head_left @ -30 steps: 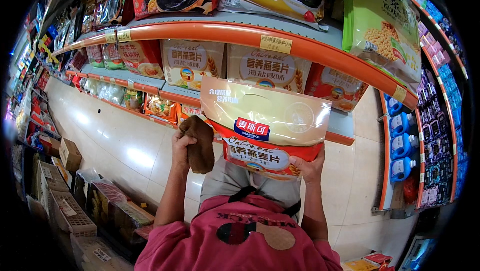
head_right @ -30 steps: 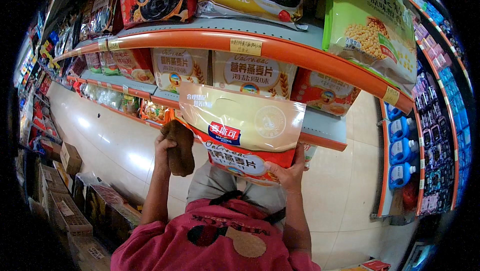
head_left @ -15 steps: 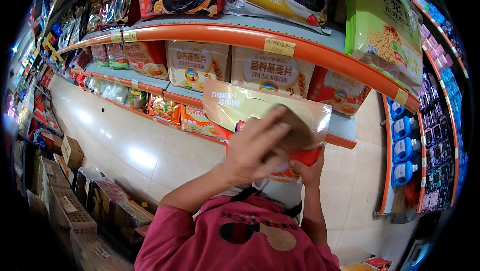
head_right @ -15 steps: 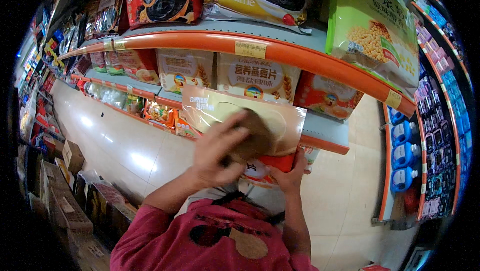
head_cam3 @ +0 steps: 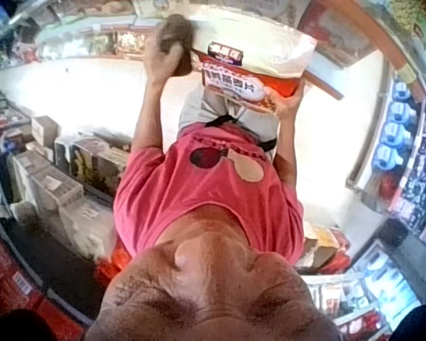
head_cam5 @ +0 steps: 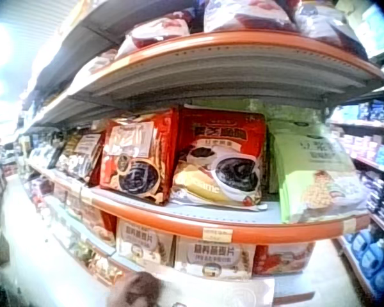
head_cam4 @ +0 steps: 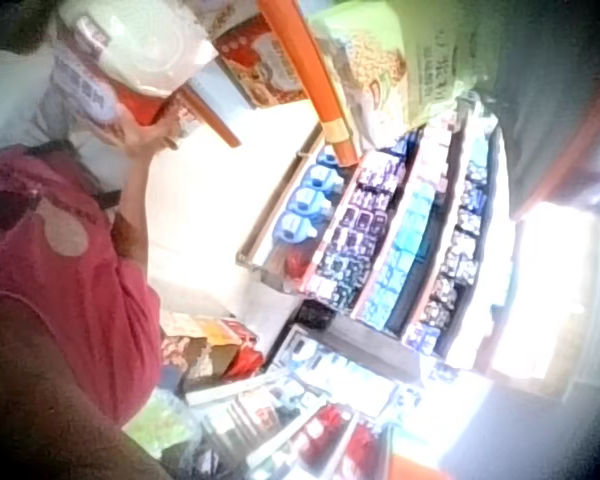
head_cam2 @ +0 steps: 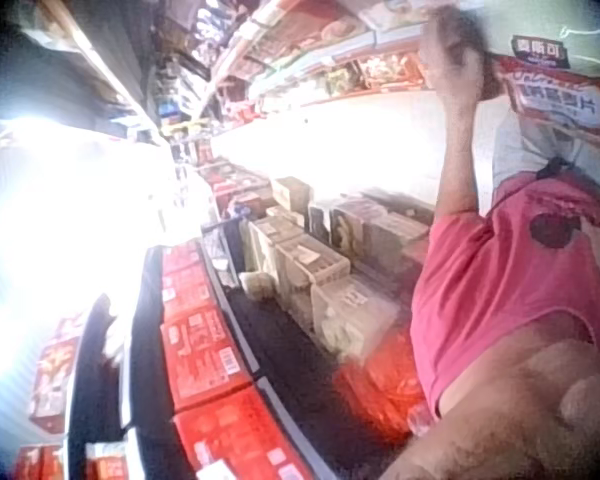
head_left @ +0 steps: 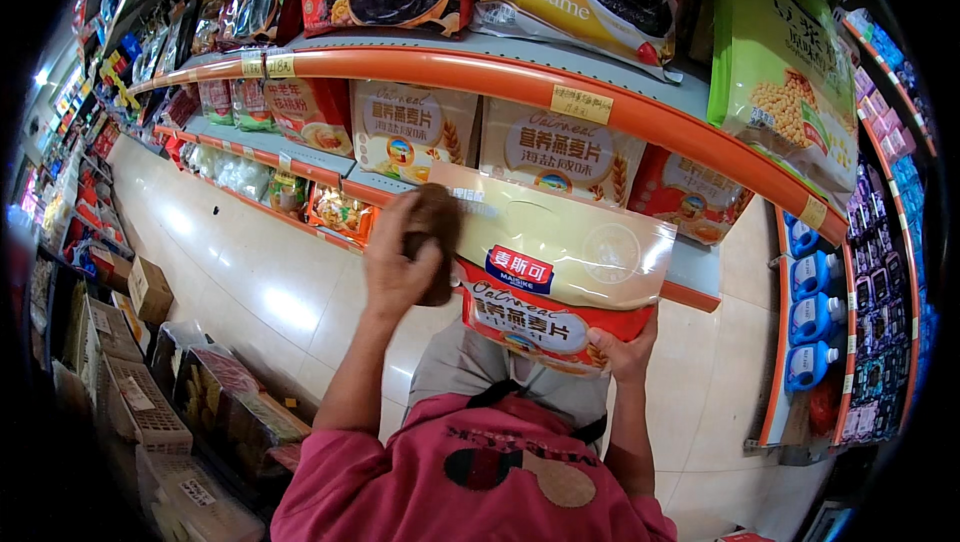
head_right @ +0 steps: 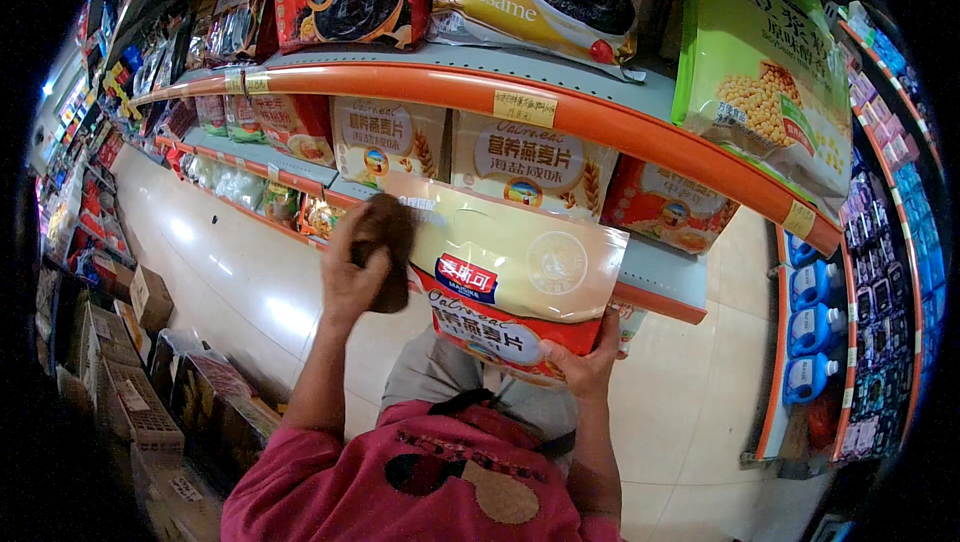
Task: The person wipes the front of packaged food items on a store shelf using a brown cloth. They handle multiple packages one at a time, including oatmeal and soybean milk powder, wiping the front surface before placing them back on the shelf.
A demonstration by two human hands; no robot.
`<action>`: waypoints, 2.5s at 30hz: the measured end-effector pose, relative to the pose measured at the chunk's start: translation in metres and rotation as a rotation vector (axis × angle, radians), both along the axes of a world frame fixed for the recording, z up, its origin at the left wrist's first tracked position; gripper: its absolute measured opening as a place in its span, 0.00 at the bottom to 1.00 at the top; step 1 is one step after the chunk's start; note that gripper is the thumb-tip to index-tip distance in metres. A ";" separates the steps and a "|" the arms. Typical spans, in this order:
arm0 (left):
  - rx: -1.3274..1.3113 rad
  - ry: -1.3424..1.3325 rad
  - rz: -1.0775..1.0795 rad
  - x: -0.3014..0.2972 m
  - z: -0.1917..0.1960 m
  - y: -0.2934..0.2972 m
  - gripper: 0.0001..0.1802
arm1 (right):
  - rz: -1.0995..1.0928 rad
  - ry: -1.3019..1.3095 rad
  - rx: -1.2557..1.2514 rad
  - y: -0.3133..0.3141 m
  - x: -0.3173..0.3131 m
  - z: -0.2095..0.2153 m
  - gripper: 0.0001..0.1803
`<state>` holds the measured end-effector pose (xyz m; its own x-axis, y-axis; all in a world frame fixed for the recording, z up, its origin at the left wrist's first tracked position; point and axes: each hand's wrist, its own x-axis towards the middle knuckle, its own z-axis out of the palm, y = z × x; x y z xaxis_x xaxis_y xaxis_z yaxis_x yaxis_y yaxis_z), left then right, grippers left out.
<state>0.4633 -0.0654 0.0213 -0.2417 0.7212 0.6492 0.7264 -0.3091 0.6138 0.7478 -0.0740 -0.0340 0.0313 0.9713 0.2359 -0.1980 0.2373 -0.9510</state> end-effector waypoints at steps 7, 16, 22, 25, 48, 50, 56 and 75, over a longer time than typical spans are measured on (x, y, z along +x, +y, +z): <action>-0.216 -0.408 0.130 -0.046 -0.030 -0.017 0.26 | 0.027 0.013 -0.008 -0.001 0.001 -0.002 0.41; -0.358 -0.426 0.002 -0.022 -0.045 -0.004 0.29 | -0.002 -0.096 0.002 -0.001 0.008 -0.013 0.47; -0.375 -0.252 -0.110 -0.022 -0.059 0.001 0.34 | -0.012 -0.104 -0.004 -0.002 0.008 -0.012 0.47; -0.396 -0.297 -0.192 -0.025 -0.057 0.001 0.36 | 0.004 -0.066 -0.019 -0.002 0.005 -0.005 0.47; -0.432 -0.263 -0.227 -0.031 -0.041 -0.014 0.19 | 0.126 -0.047 0.001 -0.010 0.007 0.007 0.42; -0.418 -0.297 -0.226 -0.031 -0.040 -0.016 0.19 | 0.149 -0.053 0.007 -0.007 0.007 0.007 0.42; -0.401 -0.307 -0.208 -0.030 -0.034 -0.025 0.19 | 0.193 -0.024 -0.002 0.003 0.009 0.006 0.41; -0.342 -0.291 -0.257 -0.032 -0.043 -0.050 0.15 | 0.272 -0.175 0.103 -0.004 0.024 0.003 0.45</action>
